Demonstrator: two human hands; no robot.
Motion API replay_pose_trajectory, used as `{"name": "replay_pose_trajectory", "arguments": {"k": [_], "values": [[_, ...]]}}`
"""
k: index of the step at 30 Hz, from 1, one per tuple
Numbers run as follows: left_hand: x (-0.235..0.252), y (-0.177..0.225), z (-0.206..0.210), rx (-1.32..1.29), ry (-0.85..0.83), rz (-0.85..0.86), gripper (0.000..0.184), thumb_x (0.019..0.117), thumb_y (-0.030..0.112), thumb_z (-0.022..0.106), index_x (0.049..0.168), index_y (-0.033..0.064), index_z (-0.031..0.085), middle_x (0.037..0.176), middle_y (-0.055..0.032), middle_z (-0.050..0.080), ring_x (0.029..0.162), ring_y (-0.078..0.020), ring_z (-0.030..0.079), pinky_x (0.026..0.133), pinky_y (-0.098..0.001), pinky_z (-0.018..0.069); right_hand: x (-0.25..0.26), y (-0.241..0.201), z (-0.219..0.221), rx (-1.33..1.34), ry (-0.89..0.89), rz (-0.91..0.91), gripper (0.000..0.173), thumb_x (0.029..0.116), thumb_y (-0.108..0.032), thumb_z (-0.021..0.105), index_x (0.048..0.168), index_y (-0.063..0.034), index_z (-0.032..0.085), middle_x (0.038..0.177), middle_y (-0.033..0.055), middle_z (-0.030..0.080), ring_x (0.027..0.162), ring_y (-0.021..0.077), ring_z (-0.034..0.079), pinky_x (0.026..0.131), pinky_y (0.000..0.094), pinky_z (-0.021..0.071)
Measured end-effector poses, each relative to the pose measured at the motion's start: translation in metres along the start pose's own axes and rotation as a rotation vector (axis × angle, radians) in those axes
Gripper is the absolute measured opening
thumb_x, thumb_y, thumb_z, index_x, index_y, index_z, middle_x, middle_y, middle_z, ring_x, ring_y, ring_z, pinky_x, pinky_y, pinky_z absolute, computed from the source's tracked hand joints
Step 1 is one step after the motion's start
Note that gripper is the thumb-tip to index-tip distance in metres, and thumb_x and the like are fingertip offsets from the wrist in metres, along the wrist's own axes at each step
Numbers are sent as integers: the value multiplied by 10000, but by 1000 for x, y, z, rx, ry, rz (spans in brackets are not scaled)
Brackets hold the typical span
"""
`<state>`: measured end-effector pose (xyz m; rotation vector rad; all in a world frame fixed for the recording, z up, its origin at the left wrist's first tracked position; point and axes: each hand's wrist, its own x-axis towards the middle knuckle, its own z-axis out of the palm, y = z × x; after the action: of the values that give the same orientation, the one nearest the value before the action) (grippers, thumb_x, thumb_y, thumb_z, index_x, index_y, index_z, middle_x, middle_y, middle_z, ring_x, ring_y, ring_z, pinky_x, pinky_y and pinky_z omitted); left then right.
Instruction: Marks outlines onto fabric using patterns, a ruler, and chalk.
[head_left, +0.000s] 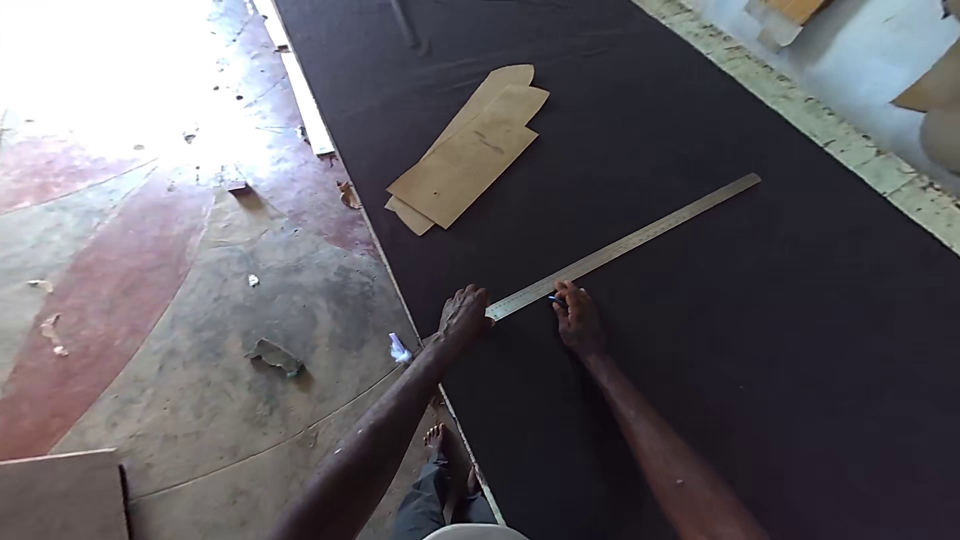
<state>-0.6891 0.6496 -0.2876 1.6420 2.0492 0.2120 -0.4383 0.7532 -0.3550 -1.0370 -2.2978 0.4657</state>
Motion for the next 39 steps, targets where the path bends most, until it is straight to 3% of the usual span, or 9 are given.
{"name": "replay_pose_trajectory", "arguments": {"k": [6, 9, 19, 24, 29, 31, 34, 37, 39], "values": [[9, 5, -14, 12, -106, -63, 359, 846, 274, 828, 1097, 58, 690, 1162, -152, 665, 1066, -346, 660, 880, -574, 556, 4, 0, -5, 125, -1, 47, 299, 1064, -210, 495, 1232, -24, 658, 1415, 91, 633, 1403, 233, 517, 1212, 465, 347], [8, 7, -16, 24, -115, -61, 368, 852, 292, 830, 1096, 57, 684, 1133, -146, 666, 1046, -342, 661, 879, -563, 556, 13, 7, -18, 241, -13, 85, 266, 1045, -165, 532, 1194, 9, 667, 1330, 119, 681, 1323, 224, 590, 1153, 424, 433], [6, 4, -7, 54, -68, -31, 320, 850, 260, 835, 1093, 123, 680, 1080, -92, 656, 1012, -302, 652, 843, -527, 564, 26, 44, -37, 34, -16, -25, 255, 1050, -195, 538, 1189, -47, 692, 1342, 68, 681, 1339, 204, 575, 1159, 416, 429], [40, 53, -2, 45, -31, 192, 404, 909, 208, 769, 1290, 108, 679, 1245, -149, 622, 1178, -365, 591, 953, -560, 530, 24, 46, -36, 37, -3, -22, 266, 1052, -223, 553, 1205, -58, 694, 1358, 55, 672, 1324, 199, 583, 1150, 420, 436], [91, 107, 27, 96, 22, 363, 252, 994, 129, 596, 1219, 108, 706, 1363, -113, 582, 1230, -346, 547, 950, -511, 509, 29, 48, -42, 83, -43, 7, 286, 1063, -252, 534, 1228, -79, 692, 1358, 35, 672, 1332, 182, 574, 1142, 421, 445], [99, 112, 35, 96, 72, 387, 219, 1002, 103, 555, 1142, 107, 724, 1334, -74, 602, 1206, -316, 555, 915, -483, 511, 41, 50, -50, 186, -23, 69, 225, 1025, -186, 608, 1186, -73, 719, 1275, 50, 702, 1227, 161, 634, 1078, 371, 510], [95, 111, 38, 91, 84, 390, 213, 1005, 115, 550, 1129, 124, 723, 1373, -28, 598, 1222, -292, 551, 908, -478, 504, 67, 63, -60, 226, 74, 198, 190, 953, -115, 704, 1118, -27, 739, 1041, 105, 695, 897, 160, 684, 804, 324, 600], [86, 108, 38, 62, 126, 417, 223, 1004, 91, 575, 1168, 109, 724, 1419, -37, 585, 1214, -320, 559, 893, -507, 504, 95, 75, -71, 215, 38, 344, 301, 912, -121, 745, 1185, -20, 670, 955, 113, 730, 784, 184, 710, 731, 381, 612], [85, 104, 42, 26, 170, 434, 228, 1004, 97, 577, 1176, 110, 726, 1411, -31, 593, 1184, -313, 572, 873, -499, 502, 108, 79, -75, 189, 8, 366, 246, 879, -112, 765, 1099, -25, 696, 899, 100, 729, 738, 176, 698, 700, 372, 599]]}}
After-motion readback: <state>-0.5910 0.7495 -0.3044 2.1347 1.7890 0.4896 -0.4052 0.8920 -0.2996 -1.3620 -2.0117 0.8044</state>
